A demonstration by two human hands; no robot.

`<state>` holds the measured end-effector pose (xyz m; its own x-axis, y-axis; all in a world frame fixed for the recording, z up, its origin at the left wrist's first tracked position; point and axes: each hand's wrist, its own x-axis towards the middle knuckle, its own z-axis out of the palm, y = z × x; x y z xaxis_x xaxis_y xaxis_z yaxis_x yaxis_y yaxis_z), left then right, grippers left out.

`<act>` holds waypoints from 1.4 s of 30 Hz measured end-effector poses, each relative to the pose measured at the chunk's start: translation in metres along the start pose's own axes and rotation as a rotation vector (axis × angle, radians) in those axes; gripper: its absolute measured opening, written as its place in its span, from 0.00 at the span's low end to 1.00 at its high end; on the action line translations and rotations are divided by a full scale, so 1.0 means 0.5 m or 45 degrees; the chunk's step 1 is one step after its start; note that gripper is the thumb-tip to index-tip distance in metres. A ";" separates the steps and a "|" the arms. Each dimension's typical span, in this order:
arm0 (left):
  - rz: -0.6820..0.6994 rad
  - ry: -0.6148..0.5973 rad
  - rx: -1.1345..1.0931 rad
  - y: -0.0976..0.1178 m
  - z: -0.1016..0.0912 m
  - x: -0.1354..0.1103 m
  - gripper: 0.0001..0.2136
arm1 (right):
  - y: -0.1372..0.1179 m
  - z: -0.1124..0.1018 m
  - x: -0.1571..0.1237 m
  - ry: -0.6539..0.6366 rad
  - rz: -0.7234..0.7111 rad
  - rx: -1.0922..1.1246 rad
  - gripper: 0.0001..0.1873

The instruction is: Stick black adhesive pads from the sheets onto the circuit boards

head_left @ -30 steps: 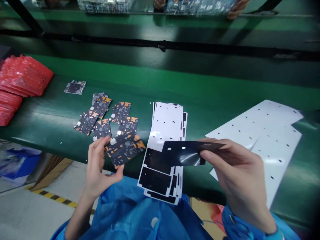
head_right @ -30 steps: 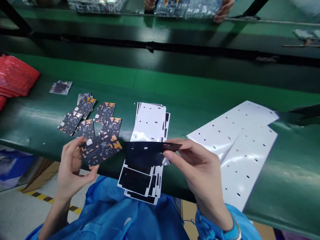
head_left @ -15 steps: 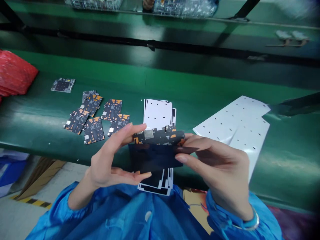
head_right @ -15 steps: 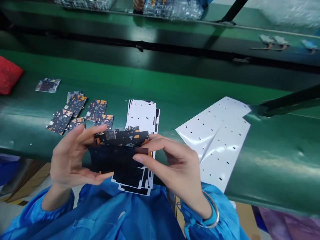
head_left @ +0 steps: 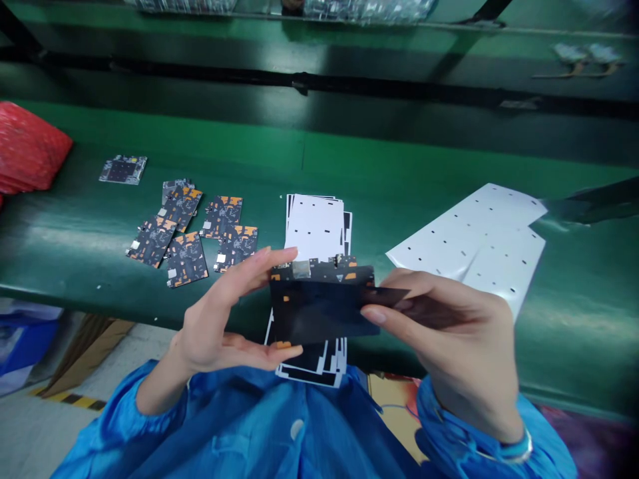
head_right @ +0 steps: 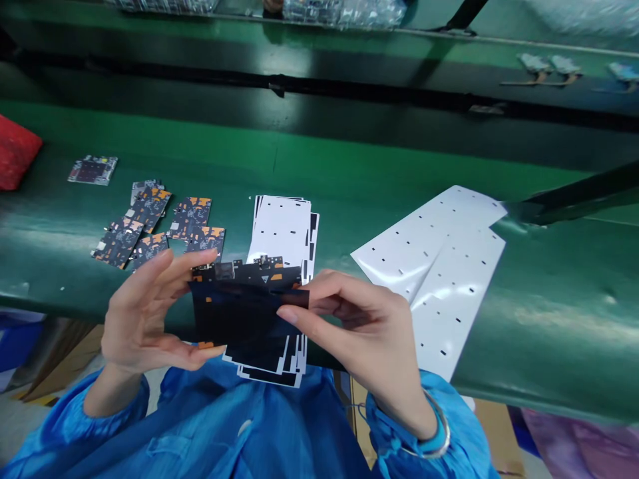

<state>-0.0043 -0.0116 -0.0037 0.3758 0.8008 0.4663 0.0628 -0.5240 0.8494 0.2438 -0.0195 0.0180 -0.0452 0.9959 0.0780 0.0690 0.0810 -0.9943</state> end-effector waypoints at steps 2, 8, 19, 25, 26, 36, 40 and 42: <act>-0.003 0.002 0.003 -0.001 0.000 0.000 0.45 | -0.001 0.000 0.000 -0.003 0.018 0.007 0.09; 0.038 0.017 0.044 -0.008 0.002 -0.003 0.49 | -0.006 0.003 0.002 0.021 0.028 0.003 0.08; 0.053 0.019 0.072 -0.012 0.003 -0.002 0.48 | -0.006 0.004 0.005 0.042 -0.010 0.016 0.09; 0.119 0.026 0.162 -0.015 0.000 0.005 0.47 | -0.001 0.003 0.006 0.023 -0.064 -0.031 0.11; 0.158 0.018 0.232 -0.014 -0.002 0.009 0.44 | 0.000 0.005 0.005 0.016 -0.091 -0.068 0.11; 0.273 -0.501 0.615 -0.011 -0.038 0.051 0.19 | 0.040 -0.028 0.036 0.077 -0.698 -1.518 0.32; 0.222 -0.321 0.694 -0.102 -0.073 0.172 0.14 | 0.104 -0.024 0.035 -0.182 -0.545 -1.280 0.31; -0.064 -0.209 0.754 -0.159 -0.088 0.240 0.22 | 0.144 -0.002 0.026 -0.430 -0.521 -1.190 0.51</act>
<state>-0.0050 0.1388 -0.0044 0.4932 0.7986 0.3451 0.5694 -0.5962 0.5659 0.2489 -0.0007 -0.0527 -0.5012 0.8353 0.2259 0.7143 0.5467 -0.4370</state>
